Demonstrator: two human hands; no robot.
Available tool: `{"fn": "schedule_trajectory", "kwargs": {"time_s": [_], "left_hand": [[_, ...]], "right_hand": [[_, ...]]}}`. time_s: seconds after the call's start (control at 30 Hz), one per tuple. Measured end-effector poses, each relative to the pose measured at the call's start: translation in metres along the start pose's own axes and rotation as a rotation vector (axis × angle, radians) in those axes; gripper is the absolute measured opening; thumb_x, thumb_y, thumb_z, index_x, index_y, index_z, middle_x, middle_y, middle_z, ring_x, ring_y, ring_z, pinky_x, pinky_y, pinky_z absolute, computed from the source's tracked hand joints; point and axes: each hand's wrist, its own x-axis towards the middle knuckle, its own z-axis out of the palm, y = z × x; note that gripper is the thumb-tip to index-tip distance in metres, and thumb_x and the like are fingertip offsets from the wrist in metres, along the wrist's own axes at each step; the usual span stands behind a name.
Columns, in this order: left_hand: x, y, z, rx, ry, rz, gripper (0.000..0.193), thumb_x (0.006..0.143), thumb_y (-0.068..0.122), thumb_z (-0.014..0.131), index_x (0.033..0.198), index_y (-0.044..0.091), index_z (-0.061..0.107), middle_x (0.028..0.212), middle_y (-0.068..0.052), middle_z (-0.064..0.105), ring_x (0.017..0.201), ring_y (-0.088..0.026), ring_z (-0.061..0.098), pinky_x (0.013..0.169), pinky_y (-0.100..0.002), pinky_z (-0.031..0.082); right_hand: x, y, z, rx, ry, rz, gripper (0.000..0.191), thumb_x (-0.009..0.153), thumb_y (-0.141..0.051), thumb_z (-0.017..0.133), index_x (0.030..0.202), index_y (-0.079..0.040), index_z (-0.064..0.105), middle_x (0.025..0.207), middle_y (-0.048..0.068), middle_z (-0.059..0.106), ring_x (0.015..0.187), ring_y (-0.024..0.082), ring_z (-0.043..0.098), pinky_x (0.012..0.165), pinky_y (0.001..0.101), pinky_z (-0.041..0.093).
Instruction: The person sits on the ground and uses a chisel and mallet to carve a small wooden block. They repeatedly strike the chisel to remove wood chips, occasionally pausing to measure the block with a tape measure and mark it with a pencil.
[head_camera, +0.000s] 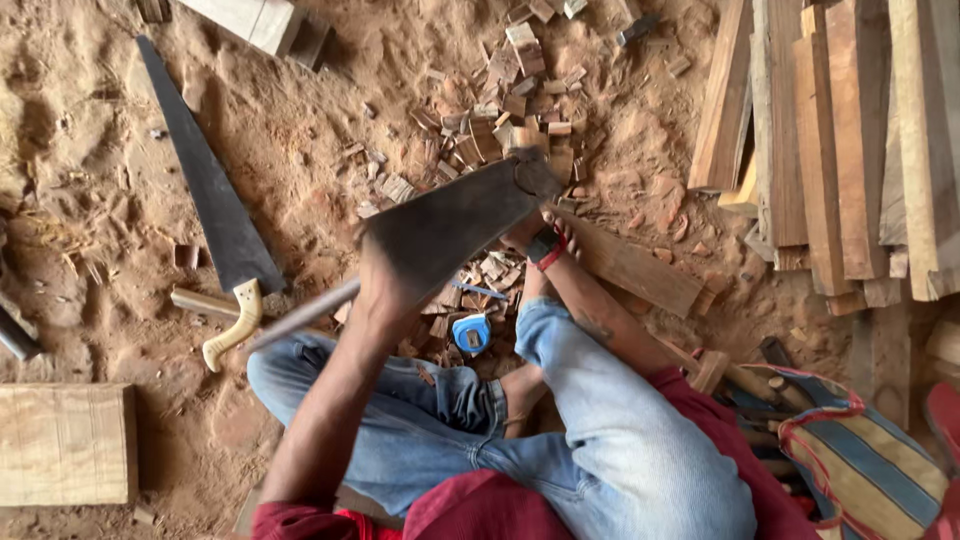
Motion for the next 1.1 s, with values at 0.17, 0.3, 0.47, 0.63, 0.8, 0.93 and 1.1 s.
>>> {"fn": "schedule_trajectory", "kwargs": {"time_s": [0.17, 0.3, 0.47, 0.63, 0.8, 0.93, 1.1], "left_hand": [[0.013, -0.005, 0.023, -0.232, -0.241, -0.237, 0.009, 0.093, 0.01, 0.065, 0.094, 0.002, 0.064, 0.061, -0.008, 0.063, 0.044, -0.02, 0.055, 0.037, -0.038, 0.046], [-0.004, 0.001, 0.017, -0.436, -0.026, -0.231, 0.024, 0.088, 0.015, 0.072, 0.102, -0.003, 0.067, 0.066, -0.012, 0.068, 0.043, -0.021, 0.059, 0.038, -0.035, 0.05], [-0.015, -0.001, -0.014, -0.45, -0.067, -0.357, 0.023, 0.092, 0.022, 0.076, 0.107, 0.006, 0.074, 0.08, -0.011, 0.073, 0.054, -0.022, 0.065, 0.047, -0.038, 0.054], [-0.031, -0.01, -0.037, -0.434, 0.154, -0.149, 0.02, 0.095, 0.019, 0.074, 0.111, 0.006, 0.075, 0.089, -0.009, 0.073, 0.072, -0.021, 0.068, 0.069, -0.039, 0.056], [-0.052, -0.009, -0.043, -0.091, 0.142, -0.086, 0.025, 0.097, 0.028, 0.069, 0.118, 0.015, 0.069, 0.107, -0.005, 0.072, 0.09, -0.018, 0.068, 0.078, -0.038, 0.058], [-0.049, -0.014, -0.043, -0.341, 0.152, -0.174, 0.024, 0.096, 0.028, 0.071, 0.116, 0.015, 0.068, 0.103, -0.004, 0.07, 0.086, -0.017, 0.067, 0.076, -0.037, 0.057], [-0.035, -0.02, -0.036, -0.571, 0.246, -0.241, 0.023, 0.096, 0.027, 0.073, 0.113, 0.015, 0.067, 0.098, -0.003, 0.068, 0.082, -0.015, 0.065, 0.072, -0.035, 0.055]], "right_hand": [[0.008, 0.001, -0.005, -0.317, -0.072, -0.051, 0.033, 0.099, -0.023, 0.058, 0.129, -0.009, 0.058, 0.135, 0.009, 0.062, 0.127, 0.022, 0.055, 0.113, 0.0397, 0.039], [0.037, -0.022, -0.008, -0.141, 0.387, -0.334, 0.026, 0.103, -0.028, 0.066, 0.083, -0.015, 0.057, 0.077, 0.0, 0.056, 0.068, 0.012, 0.053, 0.061, 0.0277, 0.047], [0.047, -0.078, -0.024, 0.798, 0.776, -0.208, 0.034, 0.099, -0.019, 0.065, 0.07, -0.016, 0.048, 0.058, -0.003, 0.051, 0.048, 0.011, 0.047, 0.051, 0.0298, 0.045], [0.038, -0.083, -0.009, 0.15, 0.484, -0.472, 0.014, 0.088, -0.009, 0.07, 0.085, -0.01, 0.057, 0.061, -0.001, 0.055, 0.045, 0.008, 0.046, 0.04, 0.0277, 0.039], [0.027, -0.059, 0.003, 0.001, 0.46, -0.331, 0.017, 0.095, -0.005, 0.071, 0.085, -0.007, 0.057, 0.063, -0.001, 0.054, 0.047, 0.01, 0.05, 0.044, 0.0302, 0.041], [0.029, -0.06, -0.016, -0.111, 0.474, -0.534, 0.015, 0.092, -0.011, 0.072, 0.085, -0.004, 0.061, 0.062, 0.001, 0.057, 0.046, 0.009, 0.054, 0.039, 0.0298, 0.047], [0.037, -0.071, -0.04, -0.781, 0.336, -0.492, 0.024, 0.094, -0.023, 0.076, 0.081, -0.01, 0.06, 0.065, 0.0, 0.061, 0.054, 0.01, 0.058, 0.048, 0.0278, 0.05]]}}
